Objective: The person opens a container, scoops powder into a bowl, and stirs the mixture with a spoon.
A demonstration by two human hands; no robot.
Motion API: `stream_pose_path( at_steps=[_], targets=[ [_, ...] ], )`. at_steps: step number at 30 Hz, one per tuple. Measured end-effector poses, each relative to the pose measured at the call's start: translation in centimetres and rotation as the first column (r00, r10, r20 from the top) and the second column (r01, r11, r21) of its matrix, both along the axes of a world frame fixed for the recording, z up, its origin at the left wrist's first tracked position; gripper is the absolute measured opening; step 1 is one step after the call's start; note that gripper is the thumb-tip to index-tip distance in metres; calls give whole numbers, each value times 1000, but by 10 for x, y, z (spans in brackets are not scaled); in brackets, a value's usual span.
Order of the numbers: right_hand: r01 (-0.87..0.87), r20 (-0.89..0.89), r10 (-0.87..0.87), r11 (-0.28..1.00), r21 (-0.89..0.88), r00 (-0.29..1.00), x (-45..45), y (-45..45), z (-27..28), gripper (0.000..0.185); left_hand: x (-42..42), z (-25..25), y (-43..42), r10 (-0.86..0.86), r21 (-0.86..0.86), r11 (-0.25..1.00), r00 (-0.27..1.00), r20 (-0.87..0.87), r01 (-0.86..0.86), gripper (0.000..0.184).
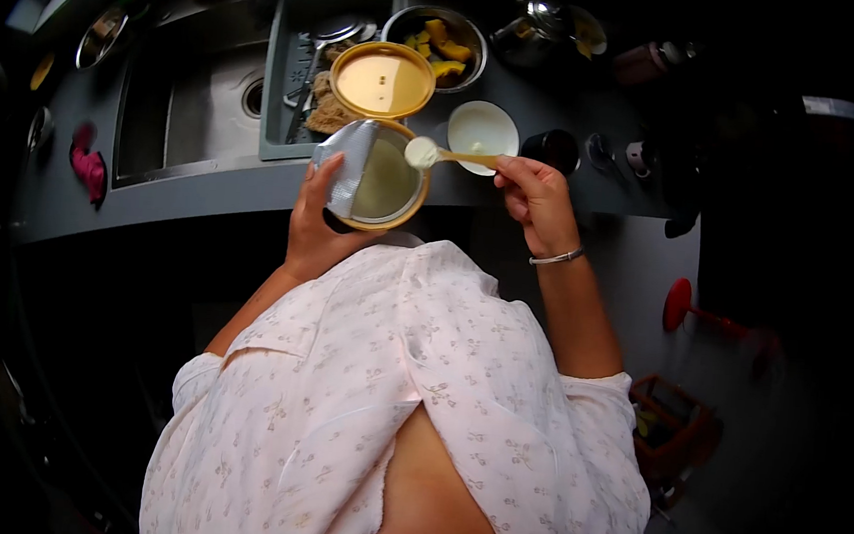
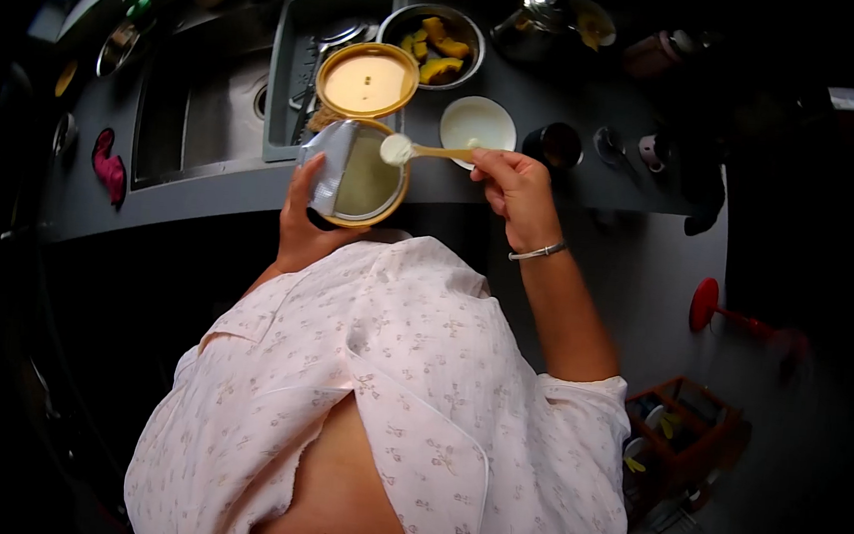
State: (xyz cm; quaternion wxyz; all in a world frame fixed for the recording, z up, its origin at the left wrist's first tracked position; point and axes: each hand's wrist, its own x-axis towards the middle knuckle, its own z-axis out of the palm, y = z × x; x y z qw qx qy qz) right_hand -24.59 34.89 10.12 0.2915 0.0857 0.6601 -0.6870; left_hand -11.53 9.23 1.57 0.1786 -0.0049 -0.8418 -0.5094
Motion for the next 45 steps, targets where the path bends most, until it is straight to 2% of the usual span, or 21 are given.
stream_pose_path(
  at_steps=[3,4,6,7,8,10,11,12,14,18,25,27,28,30,31,34,37,39,41,44,45],
  targets=[
    [288,-186,-293,956,-54,938,3,21,-10,17,1,-4,0,-6,49,999,999,43,4,102],
    [297,-189,-302,953,-52,935,4,25,-17,17,1,-3,1,-16,53,999,999,40,14,102],
    [422,-566,-257,889,180,783,4,33,-37,17,1,1,1,-5,60,998,998,61,1,103],
    [454,-784,-55,839,300,619,3,35,-44,17,1,0,1,-12,58,998,998,62,8,103],
    [459,-783,-60,837,299,619,5,37,-48,17,1,-1,0,-11,28,1000,998,55,9,104],
    [469,-829,240,730,498,506,10,37,-53,15,1,-2,0,-12,-4,1000,999,48,12,104],
    [526,-830,427,641,558,360,9,41,-65,15,1,-1,0,-8,5,1000,999,52,8,104],
    [527,-831,425,642,556,360,9,44,-69,15,1,-2,0,-3,13,1000,998,56,3,104],
    [562,-754,636,567,602,165,11,45,-70,20,1,-2,1,-2,4,1000,998,59,2,104],
    [627,-701,704,498,600,113,12,50,-76,23,2,-3,1,4,-11,1000,997,72,-3,105],
    [633,-769,620,536,559,154,7,46,-75,20,1,-1,0,-4,-9,1000,999,41,5,106],
    [575,-859,79,711,405,506,7,42,-74,18,0,0,1,-9,-14,1000,1000,25,10,106],
    [577,-860,81,709,406,504,6,44,-77,18,0,1,1,-10,-11,1000,1000,23,10,106],
    [589,-636,-417,804,75,650,1,50,-89,18,0,3,2,0,-42,999,999,35,2,106],
    [577,-422,-516,816,22,745,5,49,-69,19,0,3,2,2,-41,999,999,36,0,106],
    [490,-309,-492,867,-91,814,16,34,-32,18,1,3,1,8,-44,999,1000,21,-7,106],
    [238,-442,-200,971,31,874,28,3,4,14,0,-1,2,-7,-16,1000,999,37,8,107],
    [57,-729,240,932,357,641,30,-18,16,9,0,-3,2,-9,32,999,1000,17,9,107],
    [13,-794,517,836,549,320,28,-38,13,9,-2,-1,3,-11,58,998,1000,5,11,106],
    [71,-578,813,582,810,-70,18,-69,-7,5,-1,-2,4,2,61,998,1000,-6,-2,104],
    [78,-577,814,581,810,-68,14,-78,-14,5,-1,-2,4,15,38,999,1000,-3,-15,103]
  ],
)
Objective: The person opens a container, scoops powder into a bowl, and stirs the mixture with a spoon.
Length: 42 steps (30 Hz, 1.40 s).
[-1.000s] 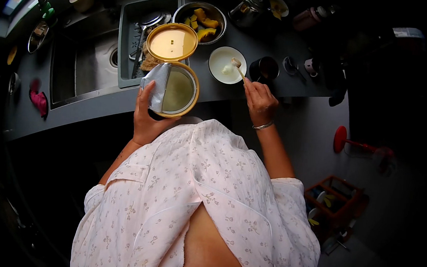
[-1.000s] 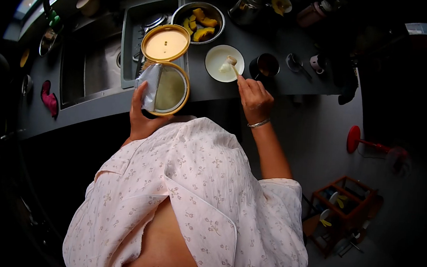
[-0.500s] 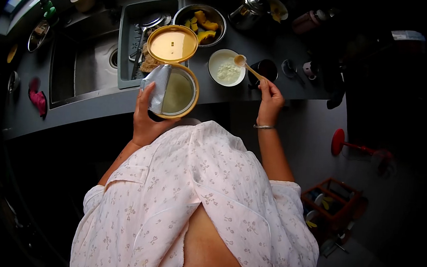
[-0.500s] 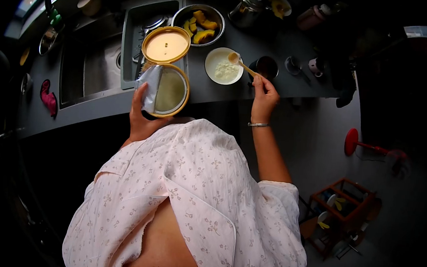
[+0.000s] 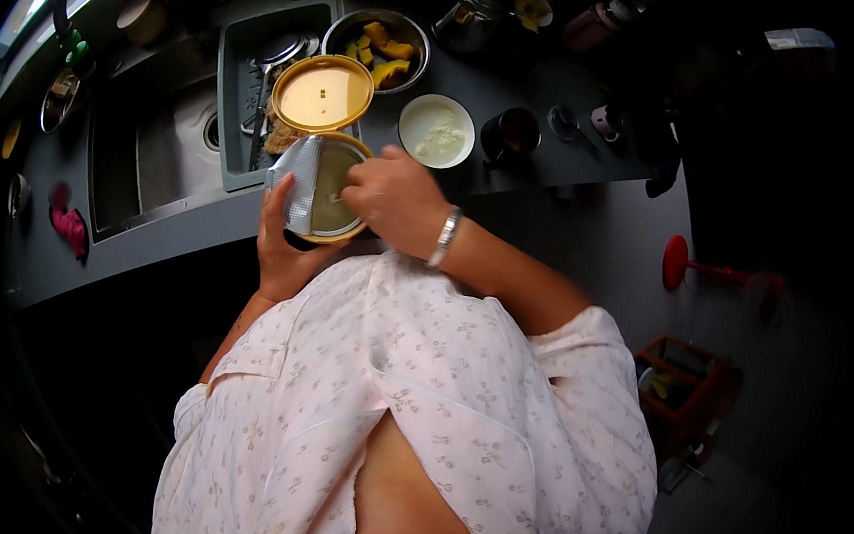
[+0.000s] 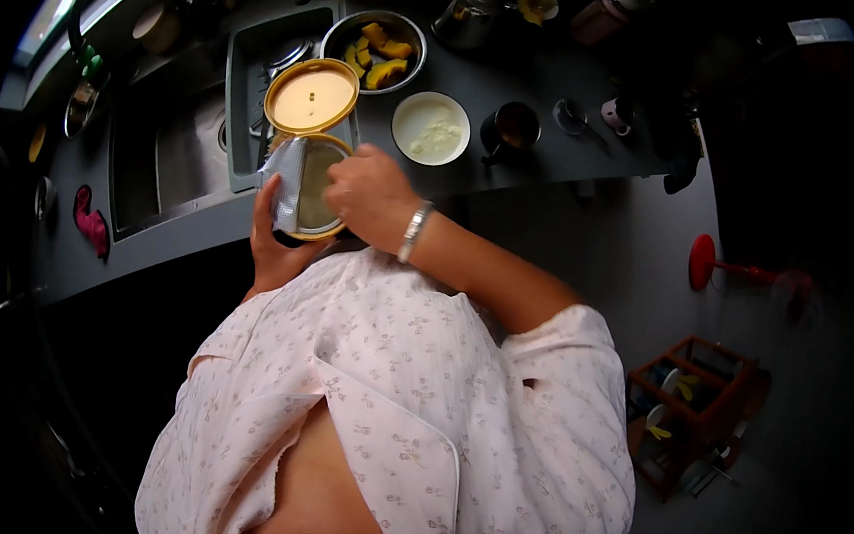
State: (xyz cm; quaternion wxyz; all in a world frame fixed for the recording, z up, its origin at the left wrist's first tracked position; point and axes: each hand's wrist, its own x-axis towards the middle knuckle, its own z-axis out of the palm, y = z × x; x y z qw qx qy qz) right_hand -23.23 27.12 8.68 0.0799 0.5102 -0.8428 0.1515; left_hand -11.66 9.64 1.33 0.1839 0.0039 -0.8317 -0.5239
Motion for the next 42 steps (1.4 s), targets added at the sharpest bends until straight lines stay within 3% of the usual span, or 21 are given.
stream_pose_path(
  at_steps=[2,3,5,6,7,9,15,19,21,25,28,29,31,37,40,42],
  targets=[
    [-203,56,195,945,255,979,-5,-17,-9,7,0,-1,1,5,-15,1000,1000,-5,-5,103],
    [-198,54,191,946,255,980,-4,-26,-11,7,0,-1,1,16,-32,999,1000,-7,-16,103],
    [-275,60,282,828,489,957,-3,-43,-13,8,0,0,2,18,-25,1000,1000,-6,-18,103],
    [-271,127,242,784,559,962,-2,-50,-18,10,0,1,2,23,-16,1000,1000,1,-23,104],
    [-272,127,243,783,559,962,-3,-52,-18,10,1,1,3,25,-16,1000,1000,0,-25,104],
    [-285,310,130,797,532,942,-9,-55,-18,13,0,2,5,43,-40,998,999,-31,-44,105],
    [-332,374,123,753,568,919,-16,-55,-18,16,-2,4,4,30,5,1000,998,-55,-30,104],
    [-294,512,29,846,445,859,-24,-40,6,15,-3,-1,5,31,84,996,998,-54,-26,100],
    [-308,499,159,922,233,852,-33,-25,2,13,0,-1,2,47,20,999,999,-22,-47,100],
    [-126,585,-7,974,186,811,-36,-6,28,16,2,1,-1,30,-20,999,1000,-2,-30,100],
    [207,803,-209,972,109,558,-39,11,17,27,1,3,1,22,-14,1000,1000,8,-22,101],
    [209,803,-210,972,109,557,-39,16,13,27,1,4,1,19,-18,1000,1000,3,-19,102],
    [317,868,-257,940,124,425,-40,22,9,27,1,4,1,16,-13,1000,1000,11,-16,102],
    [475,922,-272,873,116,276,-36,28,8,25,1,5,2,3,37,999,1000,25,-4,103],
    [541,956,-207,839,64,207,-31,26,-4,26,1,2,1,-3,48,999,1000,23,2,103],
    [556,942,-212,830,32,261,-26,19,-8,25,1,0,0,-2,17,1000,1000,16,2,103]
  ],
)
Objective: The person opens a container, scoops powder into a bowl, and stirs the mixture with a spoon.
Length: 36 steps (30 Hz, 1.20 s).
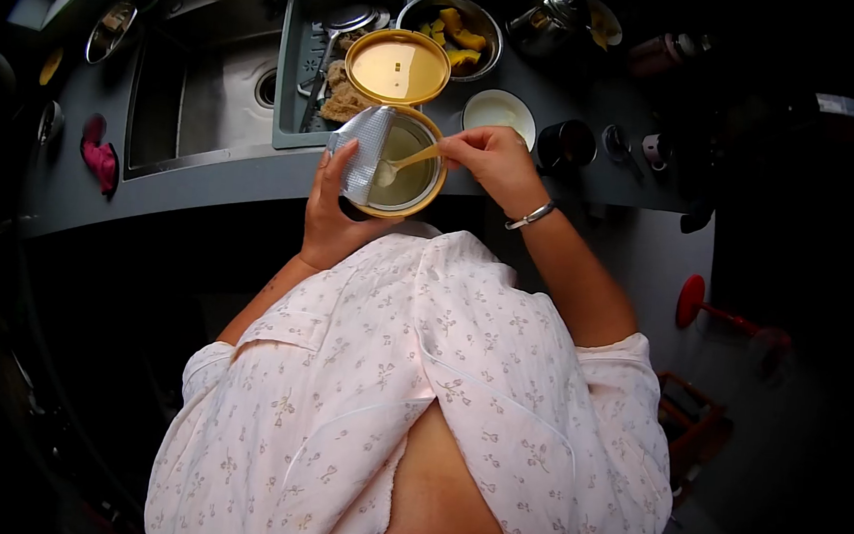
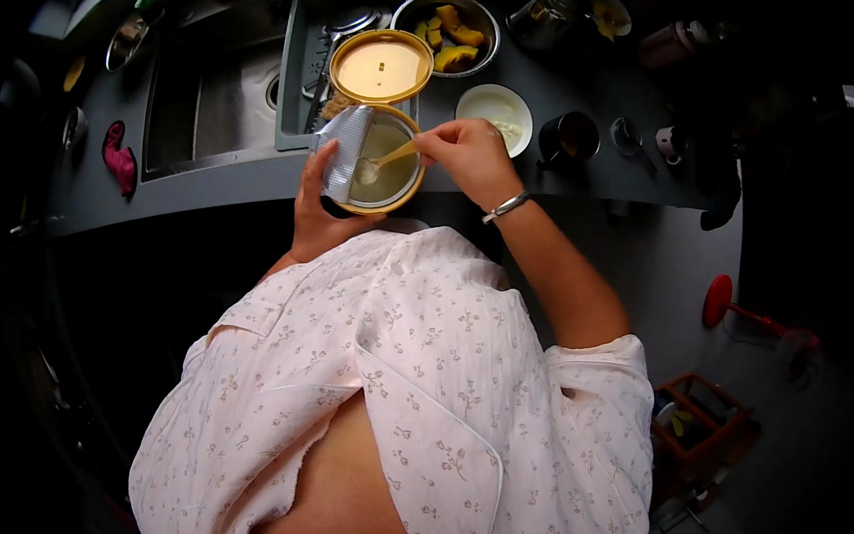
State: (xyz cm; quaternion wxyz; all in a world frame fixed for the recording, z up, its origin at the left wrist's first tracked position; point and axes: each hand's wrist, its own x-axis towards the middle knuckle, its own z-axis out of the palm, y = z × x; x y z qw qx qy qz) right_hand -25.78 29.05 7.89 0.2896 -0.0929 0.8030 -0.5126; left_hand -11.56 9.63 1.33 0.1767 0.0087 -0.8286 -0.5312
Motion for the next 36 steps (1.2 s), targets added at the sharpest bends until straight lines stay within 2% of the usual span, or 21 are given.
stream_pose_path(
  at_steps=[1,5,7,8,10,13,19,26,29,31,33,35,36],
  targets=[
    [14,-59,-14,1000,3,998,3,-4,-1,25,0,0,0,3,-8,1000,1000,-5,-3,103],
    [96,-3,-97,990,-105,995,11,-14,-1,24,1,0,1,13,9,1000,1000,13,-13,103],
    [204,146,-186,972,-121,972,20,-20,8,23,1,0,1,16,-12,1000,1000,5,-16,103],
    [204,146,-185,971,-122,972,22,-20,8,23,1,-1,1,19,-32,999,1000,-3,-20,104],
    [305,378,-207,926,-222,902,25,-16,10,23,0,-2,0,17,-33,999,1000,-12,-17,104],
    [345,422,-205,893,-289,883,28,-3,10,23,0,-2,1,16,-21,1000,1000,-12,-16,104],
    [402,402,-278,875,-268,872,36,16,17,19,0,0,2,11,11,1000,1000,4,-11,104],
    [433,432,-286,853,-292,855,36,37,10,21,0,-2,2,1,41,999,1000,9,-1,104],
    [480,471,-309,824,-301,826,37,45,14,19,0,-2,3,5,18,1000,1000,4,-5,104],
    [561,502,-356,751,-348,788,35,55,16,17,1,-4,2,4,3,1000,1000,10,-4,104],
    [583,469,-395,721,-375,790,34,66,14,16,1,-5,1,-7,-5,1000,1000,15,7,104],
    [607,286,-539,652,-453,792,30,74,10,17,0,-5,1,-17,6,1000,1000,9,17,103],
    [610,280,-546,650,-453,789,29,78,4,17,1,-8,1,-16,10,1000,999,31,15,103]
  ],
)
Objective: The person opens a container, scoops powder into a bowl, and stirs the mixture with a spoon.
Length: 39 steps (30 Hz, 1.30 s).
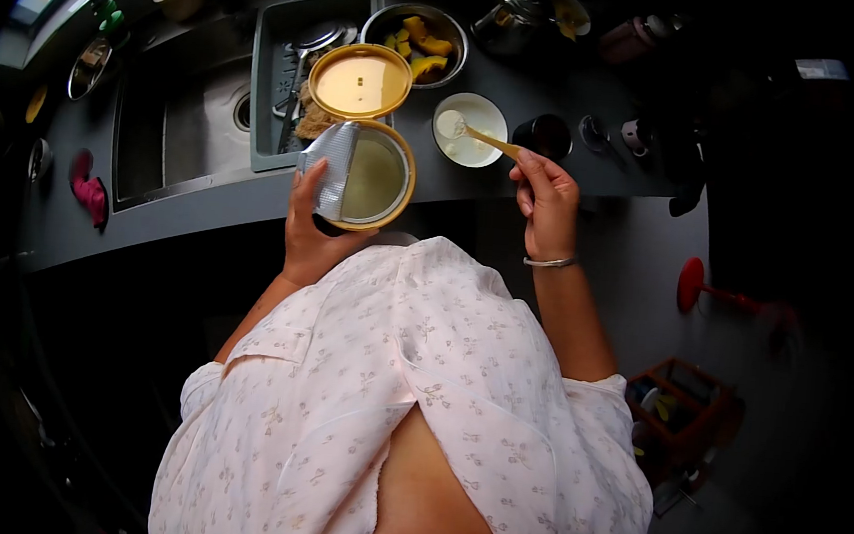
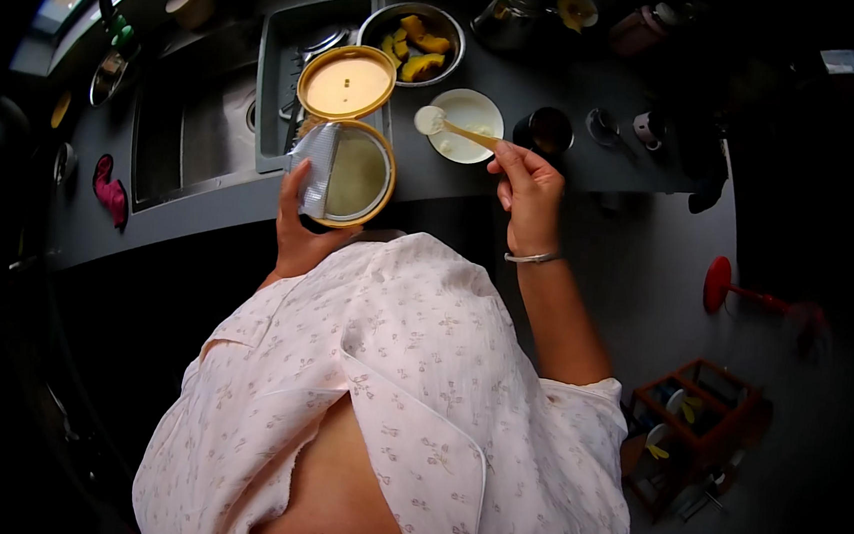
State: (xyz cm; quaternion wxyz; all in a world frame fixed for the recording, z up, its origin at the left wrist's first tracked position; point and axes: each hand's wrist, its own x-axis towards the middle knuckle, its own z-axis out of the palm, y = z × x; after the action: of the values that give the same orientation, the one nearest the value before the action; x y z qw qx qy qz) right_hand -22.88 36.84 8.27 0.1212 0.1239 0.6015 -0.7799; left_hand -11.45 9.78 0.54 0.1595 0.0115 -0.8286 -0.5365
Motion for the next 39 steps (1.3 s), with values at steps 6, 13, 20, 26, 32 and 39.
stream_pose_path(
  at_steps=[6,13,20,26,32,39],
  targets=[
    [374,-594,398,504,778,699,-2,13,-28,17,0,-3,3,19,-54,998,1000,-16,-20,106],
    [596,-561,707,244,765,431,-8,28,-60,24,1,-3,2,42,-80,996,999,0,-42,107],
    [602,-608,656,281,748,448,-13,30,-60,23,3,8,6,60,-143,988,998,-13,-61,109],
    [322,-499,5,759,566,866,-9,30,-61,19,3,4,6,58,-91,994,998,11,-56,110],
    [143,-106,-140,989,23,984,7,17,-21,20,5,9,6,70,-148,987,997,32,-64,112],
    [143,-532,810,512,847,248,20,-50,20,17,2,9,10,72,-165,984,997,32,-66,114]
  ],
)
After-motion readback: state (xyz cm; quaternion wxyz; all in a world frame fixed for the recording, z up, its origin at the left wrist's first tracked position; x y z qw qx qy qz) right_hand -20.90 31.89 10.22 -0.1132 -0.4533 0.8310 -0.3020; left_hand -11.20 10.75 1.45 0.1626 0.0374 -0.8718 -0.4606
